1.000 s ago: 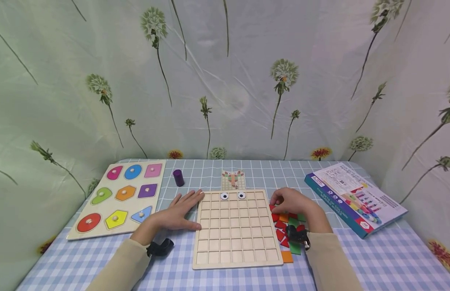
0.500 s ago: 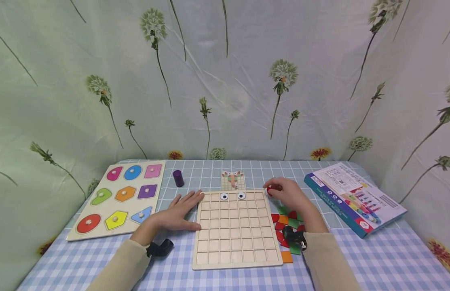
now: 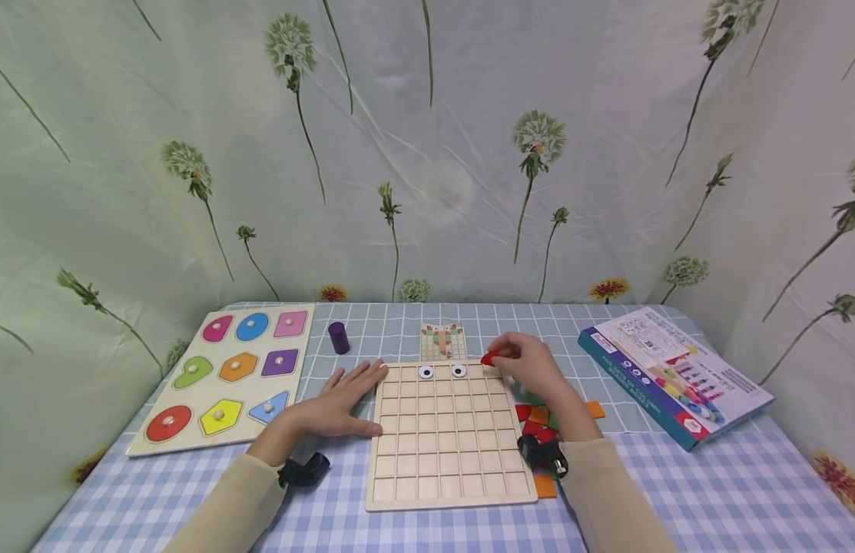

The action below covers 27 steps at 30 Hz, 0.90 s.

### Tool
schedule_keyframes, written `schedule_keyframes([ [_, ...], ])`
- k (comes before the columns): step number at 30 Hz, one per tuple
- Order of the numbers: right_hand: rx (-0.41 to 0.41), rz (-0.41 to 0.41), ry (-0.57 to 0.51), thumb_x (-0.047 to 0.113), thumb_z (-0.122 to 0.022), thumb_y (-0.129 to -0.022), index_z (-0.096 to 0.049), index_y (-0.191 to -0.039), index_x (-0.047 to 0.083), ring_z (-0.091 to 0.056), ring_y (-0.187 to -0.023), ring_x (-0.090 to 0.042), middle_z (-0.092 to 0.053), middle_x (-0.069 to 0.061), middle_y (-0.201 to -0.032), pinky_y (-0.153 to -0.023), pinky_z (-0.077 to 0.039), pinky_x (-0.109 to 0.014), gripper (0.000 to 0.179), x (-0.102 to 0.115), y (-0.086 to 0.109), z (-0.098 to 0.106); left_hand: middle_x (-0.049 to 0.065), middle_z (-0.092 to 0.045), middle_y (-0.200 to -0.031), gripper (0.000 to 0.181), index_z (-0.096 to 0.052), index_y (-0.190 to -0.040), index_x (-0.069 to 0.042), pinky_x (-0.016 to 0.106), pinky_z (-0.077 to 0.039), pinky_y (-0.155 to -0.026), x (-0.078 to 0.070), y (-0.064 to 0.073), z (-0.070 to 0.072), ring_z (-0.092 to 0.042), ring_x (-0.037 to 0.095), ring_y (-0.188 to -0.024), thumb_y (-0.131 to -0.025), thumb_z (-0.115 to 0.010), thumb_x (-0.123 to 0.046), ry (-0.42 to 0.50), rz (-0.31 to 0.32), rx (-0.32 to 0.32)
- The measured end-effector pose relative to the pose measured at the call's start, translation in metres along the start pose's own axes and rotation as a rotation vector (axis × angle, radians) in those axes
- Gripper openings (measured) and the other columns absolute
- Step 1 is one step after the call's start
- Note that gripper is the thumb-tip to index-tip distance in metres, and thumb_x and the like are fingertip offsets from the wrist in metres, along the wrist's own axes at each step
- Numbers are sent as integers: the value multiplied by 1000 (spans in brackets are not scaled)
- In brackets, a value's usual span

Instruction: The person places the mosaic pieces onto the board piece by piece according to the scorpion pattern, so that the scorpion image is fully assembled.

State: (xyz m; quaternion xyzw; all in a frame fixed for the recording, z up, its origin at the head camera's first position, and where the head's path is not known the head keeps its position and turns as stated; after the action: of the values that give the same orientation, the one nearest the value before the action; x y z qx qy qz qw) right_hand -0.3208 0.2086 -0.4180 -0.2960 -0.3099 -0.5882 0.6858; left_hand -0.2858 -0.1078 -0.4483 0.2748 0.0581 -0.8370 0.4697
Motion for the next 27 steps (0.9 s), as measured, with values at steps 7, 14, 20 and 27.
schedule_keyframes([
  [7, -17, 6, -21, 6, -64, -95, -63, -113, 5, -61, -80, -21, -67, -17, -102, -67, -55, -25, 19, 1, -3, -10, 1, -12, -170, 100, -19, -162, -19, 59, 4, -125, 1, 0, 0, -3, 28, -159, -84, -72, -54, 4, 2, -2],
  [14, -5, 31, 46, 5, -61, -96, -68, -117, 8, -61, -87, -21, -70, -16, -109, -72, -53, -25, 22, 5, -4, -18, 2, -13, -170, 101, -19, -161, -18, 60, 4, -125, 0, 0, 1, -3, 29, -158, -84, -73, -53, 8, -5, -5],
  [20, -16, 15, 81, 7, -62, -97, -69, -113, 8, -61, -92, -22, -70, -13, -110, -80, -55, -30, 18, 4, -5, -21, 2, -12, -170, 100, -19, -161, -18, 60, 4, -125, -1, 0, 0, -3, 29, -158, -84, -73, -53, 6, -11, -6],
  [27, -31, 17, 113, 8, -63, -96, -70, -112, 10, -62, -94, -22, -70, -12, -110, -86, -56, -38, 18, 2, -6, -22, 2, -12, -170, 101, -19, -162, -18, 60, 5, -125, -1, 0, 1, -3, 29, -158, -84, -73, -54, 11, -13, -4],
])
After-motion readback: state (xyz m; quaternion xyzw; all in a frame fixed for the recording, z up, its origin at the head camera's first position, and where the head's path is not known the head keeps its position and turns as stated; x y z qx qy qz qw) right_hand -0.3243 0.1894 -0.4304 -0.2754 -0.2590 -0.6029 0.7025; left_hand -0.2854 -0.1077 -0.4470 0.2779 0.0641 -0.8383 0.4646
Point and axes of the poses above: each hand's wrist, its own y-axis away from the middle knuckle, its own z-axis out of the back of the hand, x = y × z, the point moved 6 cm from there along -y, towards the middle knuckle
